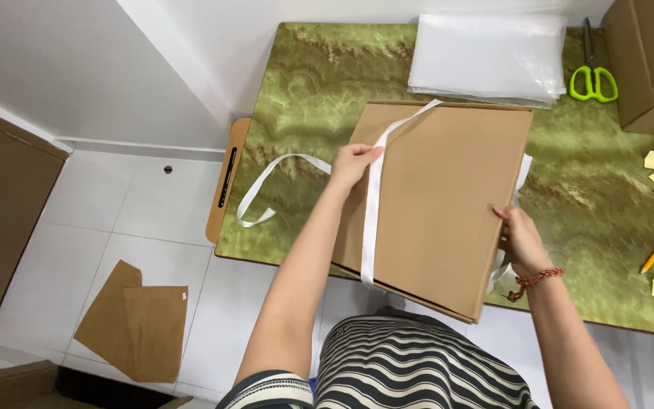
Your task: The person unties a ribbon from a cardboard box, opens it, and removes a plastic-wrapped light blue shirt. They unwrap the shirt, place it on a hanger, and hang it on a clothing rack. The person then folds the empty plastic bag and places it on the table before stacking the empty box with other boxes.
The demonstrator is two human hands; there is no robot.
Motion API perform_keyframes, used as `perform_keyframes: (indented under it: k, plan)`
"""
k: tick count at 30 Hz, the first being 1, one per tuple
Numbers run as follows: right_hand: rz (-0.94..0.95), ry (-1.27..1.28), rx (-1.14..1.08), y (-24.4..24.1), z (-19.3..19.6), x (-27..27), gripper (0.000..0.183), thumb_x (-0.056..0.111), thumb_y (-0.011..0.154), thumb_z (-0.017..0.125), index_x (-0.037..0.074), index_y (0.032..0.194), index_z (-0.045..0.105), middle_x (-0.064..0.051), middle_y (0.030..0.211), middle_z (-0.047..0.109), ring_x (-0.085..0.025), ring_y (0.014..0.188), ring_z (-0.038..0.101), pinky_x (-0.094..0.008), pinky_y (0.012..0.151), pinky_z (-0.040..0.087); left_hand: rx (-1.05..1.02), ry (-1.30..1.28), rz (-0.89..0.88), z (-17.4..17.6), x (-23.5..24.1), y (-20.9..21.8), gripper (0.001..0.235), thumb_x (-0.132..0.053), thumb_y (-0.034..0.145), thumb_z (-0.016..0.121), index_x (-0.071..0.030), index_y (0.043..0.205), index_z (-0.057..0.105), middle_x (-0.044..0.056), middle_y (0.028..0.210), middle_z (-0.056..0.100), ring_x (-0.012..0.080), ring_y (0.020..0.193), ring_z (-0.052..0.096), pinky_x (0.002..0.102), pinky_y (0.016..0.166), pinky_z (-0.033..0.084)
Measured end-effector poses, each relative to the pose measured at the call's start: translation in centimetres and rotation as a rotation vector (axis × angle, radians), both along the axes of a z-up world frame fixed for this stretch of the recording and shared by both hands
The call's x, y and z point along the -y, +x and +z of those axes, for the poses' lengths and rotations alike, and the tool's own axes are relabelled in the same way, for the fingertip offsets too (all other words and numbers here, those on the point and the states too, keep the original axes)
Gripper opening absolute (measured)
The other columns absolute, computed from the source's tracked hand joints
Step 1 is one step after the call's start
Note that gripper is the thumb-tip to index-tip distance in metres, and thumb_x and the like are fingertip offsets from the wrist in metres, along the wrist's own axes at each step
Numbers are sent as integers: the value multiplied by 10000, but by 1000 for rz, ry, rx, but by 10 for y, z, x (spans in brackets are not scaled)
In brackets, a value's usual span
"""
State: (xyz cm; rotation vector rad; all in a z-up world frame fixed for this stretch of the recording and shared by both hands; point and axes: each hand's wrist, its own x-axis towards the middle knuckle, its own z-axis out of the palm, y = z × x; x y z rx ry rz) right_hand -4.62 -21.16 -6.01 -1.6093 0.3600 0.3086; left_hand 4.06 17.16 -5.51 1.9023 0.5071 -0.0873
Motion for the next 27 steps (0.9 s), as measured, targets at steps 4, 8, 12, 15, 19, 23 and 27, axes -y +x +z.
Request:
perform_keyframes:
  k: [4,8,12,15,19,23,27]
  plan:
    - [70,24,-96,-4,32,22,191,375,999,548,197,957,491,37,797,440,-115,674,396,-302,601,294,97,-455,219,66,-34,-21,303,-307,915,814,-67,1098,833,-12,862,770,65,709,634,227,654,515]
    - [149,189,-70,3,15,45,340,365,996,528,79,1137,647,-73,1072,706,-217,879,657,-362,735,482,212,-519,503,82,-72,-30,225,-191,1027,708,-110,1220,791,13,1024,810,118,815,712,218,598,526]
    - [195,278,-82,7,4,58,505,486,1007,544,30,1172,684,-120,1076,736,-268,850,701,-408,673,525,393,-433,968,68,-111,-41,170,-195,1057,683,-127,1167,793,10,927,761,52,579,493,169,481,380]
    - [142,304,-48,15,4,63,443,493,1007,510,100,1121,679,-67,1036,730,-226,818,696,-372,651,527,488,-345,1220,54,-139,-64,243,-232,1000,711,-111,1192,797,15,1160,827,166,1092,757,315,980,610]
    - [38,231,-68,26,29,53,605,569,956,483,210,1438,562,-15,1282,653,-213,1056,635,-413,841,521,502,-343,1354,59,-156,-98,235,-274,1014,679,-130,1144,811,30,1126,819,176,1070,744,301,947,611]
    - [-54,324,52,42,45,27,477,568,931,508,307,1316,611,88,1270,689,-120,1115,665,-312,943,530,458,-275,1400,34,-172,-113,237,-303,969,710,-149,1118,812,0,1080,815,155,1014,732,306,892,583]
    - [-428,221,12,64,38,-7,279,538,859,681,339,1039,606,162,848,624,-45,812,672,-252,637,500,475,-187,1200,4,-164,-117,135,-261,974,750,-128,967,770,4,870,768,136,854,688,316,820,545]
